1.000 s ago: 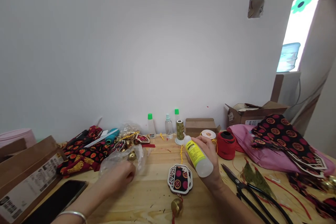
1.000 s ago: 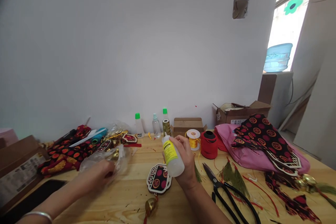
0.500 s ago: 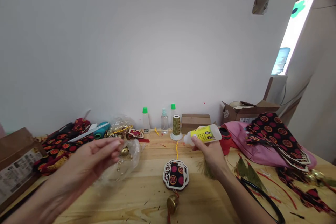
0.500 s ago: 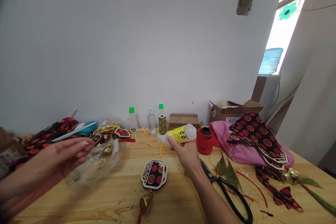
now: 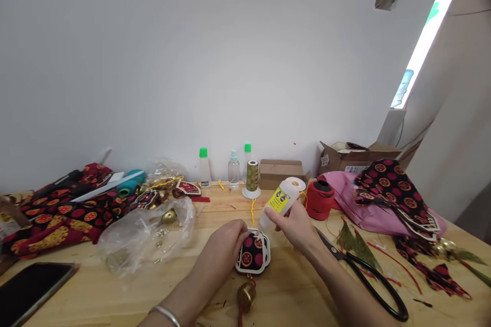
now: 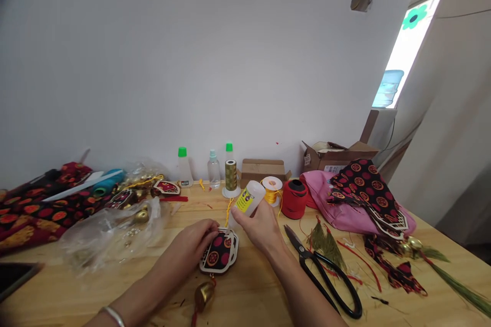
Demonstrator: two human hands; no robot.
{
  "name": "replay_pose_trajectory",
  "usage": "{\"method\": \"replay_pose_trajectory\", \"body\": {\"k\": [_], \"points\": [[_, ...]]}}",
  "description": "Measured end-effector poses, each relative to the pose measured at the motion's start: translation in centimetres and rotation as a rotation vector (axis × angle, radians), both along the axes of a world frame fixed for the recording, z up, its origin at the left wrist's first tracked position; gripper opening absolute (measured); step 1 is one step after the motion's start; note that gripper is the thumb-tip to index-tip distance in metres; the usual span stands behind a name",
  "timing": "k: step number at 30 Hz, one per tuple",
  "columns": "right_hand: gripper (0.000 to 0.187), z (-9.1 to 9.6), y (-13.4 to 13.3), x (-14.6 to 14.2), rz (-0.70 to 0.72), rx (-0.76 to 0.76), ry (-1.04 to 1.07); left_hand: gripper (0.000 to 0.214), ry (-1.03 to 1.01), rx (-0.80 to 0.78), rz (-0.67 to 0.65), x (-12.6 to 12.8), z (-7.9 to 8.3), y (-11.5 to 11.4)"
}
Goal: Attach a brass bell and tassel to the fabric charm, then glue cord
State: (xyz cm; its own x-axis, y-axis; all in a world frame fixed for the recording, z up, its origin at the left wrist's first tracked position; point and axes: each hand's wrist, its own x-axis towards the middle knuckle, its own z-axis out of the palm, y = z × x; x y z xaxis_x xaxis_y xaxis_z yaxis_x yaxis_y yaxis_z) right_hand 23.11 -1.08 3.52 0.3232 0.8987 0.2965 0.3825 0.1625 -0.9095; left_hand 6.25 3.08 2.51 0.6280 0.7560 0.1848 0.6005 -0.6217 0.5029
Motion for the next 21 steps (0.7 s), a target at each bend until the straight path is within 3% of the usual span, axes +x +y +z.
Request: {"method": "replay_pose_trajectory", "body": {"k": [6,14,21], "points": [[0.027,0.5,-0.6,-0.6,-0.026,0.006,0.016,0.021,0.005,0.021,0.046,0.0,0.1,-0.5],[0.019,0.4,-1.8,-2.7,0.177,0.026,-0.203,0.020,-0.270,-0.272,-0.017,-2.1,0.4,1.2],[0.017,0.3,-1.9,-2.8,0.182,0.041,-0.304,0.019,-0.239,-0.268,-0.043,-2.5,0.7,1.3]]}}
